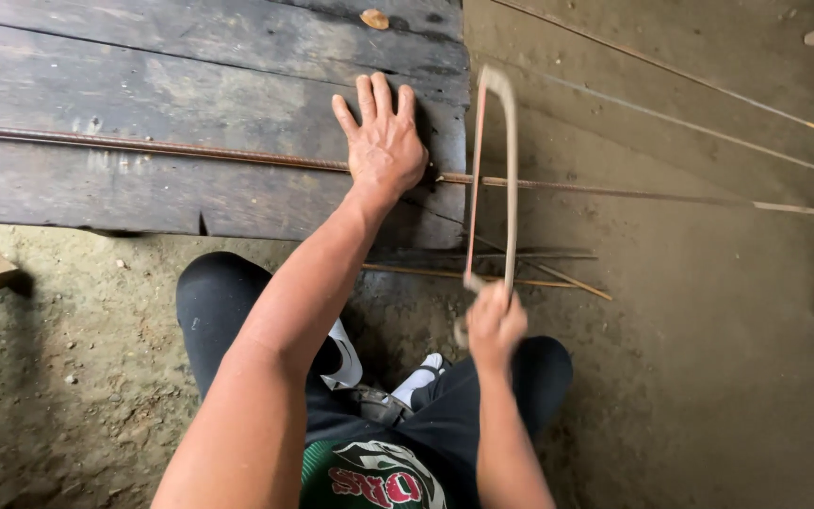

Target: Sawing a metal rebar using a hacksaw on a wooden workbench

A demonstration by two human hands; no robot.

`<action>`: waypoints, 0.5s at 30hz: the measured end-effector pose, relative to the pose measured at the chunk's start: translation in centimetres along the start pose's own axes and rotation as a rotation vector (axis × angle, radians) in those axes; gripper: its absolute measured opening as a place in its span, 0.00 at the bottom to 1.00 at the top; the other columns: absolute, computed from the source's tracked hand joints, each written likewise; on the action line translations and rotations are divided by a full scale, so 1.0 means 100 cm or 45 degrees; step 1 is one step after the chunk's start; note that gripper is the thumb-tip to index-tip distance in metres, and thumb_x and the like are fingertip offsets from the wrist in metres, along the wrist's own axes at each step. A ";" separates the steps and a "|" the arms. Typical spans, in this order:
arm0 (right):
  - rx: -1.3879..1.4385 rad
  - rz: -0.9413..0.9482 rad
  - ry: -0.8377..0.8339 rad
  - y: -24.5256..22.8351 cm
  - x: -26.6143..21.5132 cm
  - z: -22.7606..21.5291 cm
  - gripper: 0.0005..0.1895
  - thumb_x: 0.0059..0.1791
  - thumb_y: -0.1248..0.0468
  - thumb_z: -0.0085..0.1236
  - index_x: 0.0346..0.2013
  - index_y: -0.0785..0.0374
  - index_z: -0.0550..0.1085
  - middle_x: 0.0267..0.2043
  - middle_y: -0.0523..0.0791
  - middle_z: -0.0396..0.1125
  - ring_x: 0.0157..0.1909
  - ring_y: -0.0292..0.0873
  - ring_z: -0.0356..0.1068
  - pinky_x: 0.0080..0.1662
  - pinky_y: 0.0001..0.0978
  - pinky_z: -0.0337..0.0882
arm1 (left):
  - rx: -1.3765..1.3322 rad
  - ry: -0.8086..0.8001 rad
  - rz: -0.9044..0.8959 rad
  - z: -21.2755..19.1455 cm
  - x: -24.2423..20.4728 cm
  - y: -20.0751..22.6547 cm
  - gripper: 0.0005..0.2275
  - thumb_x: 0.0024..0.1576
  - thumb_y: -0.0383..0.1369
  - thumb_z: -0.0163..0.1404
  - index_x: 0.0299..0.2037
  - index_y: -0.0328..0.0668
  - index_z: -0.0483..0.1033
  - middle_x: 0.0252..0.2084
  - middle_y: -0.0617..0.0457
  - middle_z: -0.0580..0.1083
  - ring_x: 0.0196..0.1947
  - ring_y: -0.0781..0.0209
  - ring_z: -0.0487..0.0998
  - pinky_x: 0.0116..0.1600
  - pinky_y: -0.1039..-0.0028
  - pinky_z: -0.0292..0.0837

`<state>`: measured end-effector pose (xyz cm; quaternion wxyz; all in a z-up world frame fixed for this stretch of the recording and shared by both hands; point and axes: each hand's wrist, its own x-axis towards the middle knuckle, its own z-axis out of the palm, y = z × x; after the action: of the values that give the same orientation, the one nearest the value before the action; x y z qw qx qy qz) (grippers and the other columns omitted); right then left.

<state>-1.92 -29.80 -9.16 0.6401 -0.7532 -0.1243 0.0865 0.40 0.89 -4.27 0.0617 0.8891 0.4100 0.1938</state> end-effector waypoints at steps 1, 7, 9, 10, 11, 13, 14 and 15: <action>0.017 -0.130 0.014 -0.020 0.024 0.028 0.18 0.58 0.58 0.41 0.23 0.56 0.61 0.15 0.40 0.54 0.14 0.35 0.57 0.18 0.29 0.61 | -0.028 -0.027 -0.002 0.001 0.001 -0.002 0.24 0.54 0.33 0.40 0.63 0.45 0.66 0.70 0.36 0.60 0.72 0.36 0.53 0.69 0.31 0.41; -0.486 -0.637 0.021 -0.008 0.027 0.013 0.08 0.57 0.63 0.46 0.36 0.63 0.64 0.25 0.46 0.58 0.19 0.44 0.57 0.23 0.36 0.58 | -0.066 -0.147 -0.008 -0.010 0.000 0.002 0.24 0.54 0.30 0.39 0.64 0.45 0.64 0.69 0.37 0.58 0.72 0.36 0.50 0.68 0.31 0.40; -0.980 -1.023 0.107 0.006 -0.011 -0.019 0.09 0.56 0.68 0.54 0.48 0.71 0.74 0.31 0.54 0.67 0.24 0.56 0.64 0.29 0.46 0.62 | -0.096 -0.206 -0.018 -0.014 0.007 0.004 0.25 0.54 0.29 0.39 0.64 0.44 0.62 0.71 0.37 0.57 0.73 0.35 0.49 0.68 0.30 0.38; -0.664 -0.603 0.022 -0.004 -0.045 -0.030 0.10 0.57 0.62 0.47 0.35 0.65 0.68 0.23 0.48 0.63 0.21 0.48 0.62 0.27 0.40 0.65 | -0.104 -0.221 -0.018 -0.014 0.006 0.003 0.25 0.54 0.29 0.39 0.65 0.44 0.61 0.72 0.36 0.56 0.74 0.35 0.48 0.69 0.30 0.37; -0.349 -0.182 -0.064 -0.014 -0.079 -0.041 0.21 0.58 0.57 0.39 0.22 0.60 0.62 0.15 0.43 0.60 0.17 0.39 0.61 0.26 0.33 0.67 | -0.113 -0.237 -0.019 -0.014 0.005 0.001 0.26 0.54 0.30 0.39 0.66 0.44 0.61 0.73 0.36 0.55 0.74 0.35 0.47 0.69 0.30 0.37; -0.406 -0.199 -0.095 -0.025 -0.093 -0.052 0.21 0.57 0.59 0.38 0.20 0.61 0.62 0.14 0.43 0.59 0.17 0.40 0.60 0.25 0.35 0.67 | -0.098 -0.250 -0.031 -0.012 0.006 0.001 0.26 0.55 0.30 0.39 0.67 0.44 0.60 0.73 0.36 0.54 0.75 0.35 0.46 0.69 0.30 0.36; -0.462 -0.212 -0.104 -0.032 -0.105 -0.058 0.21 0.56 0.61 0.36 0.18 0.62 0.62 0.14 0.44 0.58 0.16 0.41 0.60 0.25 0.36 0.67 | -0.084 -0.267 -0.021 -0.012 0.004 0.003 0.26 0.55 0.30 0.39 0.68 0.45 0.60 0.74 0.36 0.53 0.75 0.35 0.45 0.70 0.30 0.35; -0.466 -0.202 -0.103 0.004 -0.087 -0.062 0.21 0.56 0.61 0.36 0.18 0.62 0.62 0.14 0.44 0.58 0.16 0.41 0.60 0.25 0.36 0.67 | -0.084 -0.277 -0.019 -0.008 0.000 0.003 0.26 0.55 0.30 0.39 0.68 0.45 0.60 0.74 0.36 0.53 0.75 0.35 0.45 0.70 0.30 0.35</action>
<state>-8.43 -38.31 -8.76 0.4918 -0.8408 -0.2226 0.0418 0.30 0.63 -3.48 0.1365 0.8993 0.4009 0.1089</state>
